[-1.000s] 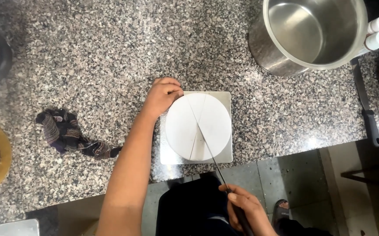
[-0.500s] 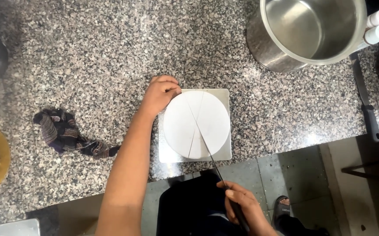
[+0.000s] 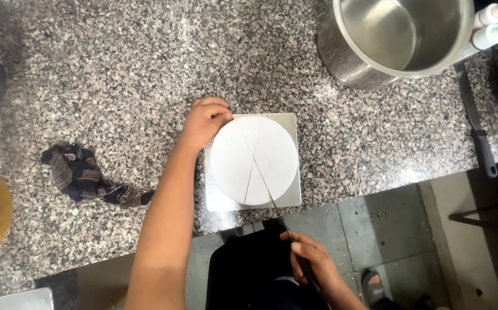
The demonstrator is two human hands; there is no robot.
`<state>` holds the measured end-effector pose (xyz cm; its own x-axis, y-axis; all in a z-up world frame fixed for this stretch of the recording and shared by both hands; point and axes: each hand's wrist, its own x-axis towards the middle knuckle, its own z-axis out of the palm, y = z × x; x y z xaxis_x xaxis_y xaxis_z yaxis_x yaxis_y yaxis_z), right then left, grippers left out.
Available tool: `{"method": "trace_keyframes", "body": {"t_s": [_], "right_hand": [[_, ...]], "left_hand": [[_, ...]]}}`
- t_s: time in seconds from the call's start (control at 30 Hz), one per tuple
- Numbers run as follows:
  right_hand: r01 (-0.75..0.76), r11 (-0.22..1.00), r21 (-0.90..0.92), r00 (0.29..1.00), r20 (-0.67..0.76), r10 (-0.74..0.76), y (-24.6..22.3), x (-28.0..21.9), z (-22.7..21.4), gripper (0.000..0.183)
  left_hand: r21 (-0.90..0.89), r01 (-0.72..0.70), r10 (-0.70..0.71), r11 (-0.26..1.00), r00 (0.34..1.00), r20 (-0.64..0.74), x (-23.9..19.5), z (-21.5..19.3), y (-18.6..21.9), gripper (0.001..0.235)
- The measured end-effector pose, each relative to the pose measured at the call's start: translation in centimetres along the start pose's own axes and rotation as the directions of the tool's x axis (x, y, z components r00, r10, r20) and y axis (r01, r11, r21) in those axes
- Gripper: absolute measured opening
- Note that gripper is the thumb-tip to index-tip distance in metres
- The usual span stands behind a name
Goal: The person places a round white cake on a square board and uses a long knife to cut it into multiple slices. The knife is repeatedly dipped into a metal bowl of water between cuts to keep it clean. The person continues cutting until the cake is divided into several wedge-shaped pieces.
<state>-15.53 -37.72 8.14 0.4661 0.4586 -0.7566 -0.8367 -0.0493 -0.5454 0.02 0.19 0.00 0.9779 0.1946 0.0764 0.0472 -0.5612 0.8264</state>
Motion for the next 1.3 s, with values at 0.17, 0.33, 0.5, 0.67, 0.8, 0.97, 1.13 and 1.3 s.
{"method": "trace_keyframes", "body": {"t_s": [0.17,0.33,0.5,0.67,0.8,0.97,1.13,1.3], "right_hand": [[0.064,0.993,-0.097,0.998,0.011,-0.063,1.0,0.2,-0.8,0.054],[0.022,0.959,-0.284,0.992,-0.113,-0.056,0.1,-0.5,-0.2,0.052],[0.104,0.918,-0.382,0.982,-0.106,-0.155,-0.8,-2.1,1.4,0.051],[0.163,0.893,-0.420,0.978,-0.052,-0.203,-0.5,-2.2,1.4,0.049],[0.181,0.883,-0.434,0.973,-0.054,-0.225,0.4,-1.5,0.7,0.049],[0.274,0.809,-0.520,0.951,0.021,-0.309,0.2,-2.5,1.1,0.050],[0.274,0.811,-0.517,0.954,0.036,-0.299,0.5,-2.2,0.7,0.048],[0.299,0.793,-0.531,0.942,0.034,-0.333,1.0,-1.2,0.4,0.043]], "left_hand": [[-0.295,0.003,-0.016,0.955,0.999,-0.042,-2.0,-1.2,-2.4,0.013],[-0.389,0.109,-0.190,0.915,0.966,-0.178,-9.1,-3.5,-2.6,0.017],[-0.417,0.105,-0.235,0.903,0.933,-0.273,-17.0,-3.3,-2.1,0.016],[-0.390,0.121,-0.253,0.913,0.917,-0.309,-22.1,-1.2,0.1,0.016],[-0.293,0.142,-0.242,0.946,0.908,-0.342,-24.8,0.9,1.6,0.015],[-0.128,0.117,-0.162,0.985,0.886,-0.435,-25.9,2.3,3.1,0.014],[-0.064,0.150,-0.163,0.987,0.880,-0.446,-26.4,3.6,2.7,0.015],[0.140,0.177,-0.096,0.974,0.887,-0.452,-26.6,4.5,3.1,0.028]]}}
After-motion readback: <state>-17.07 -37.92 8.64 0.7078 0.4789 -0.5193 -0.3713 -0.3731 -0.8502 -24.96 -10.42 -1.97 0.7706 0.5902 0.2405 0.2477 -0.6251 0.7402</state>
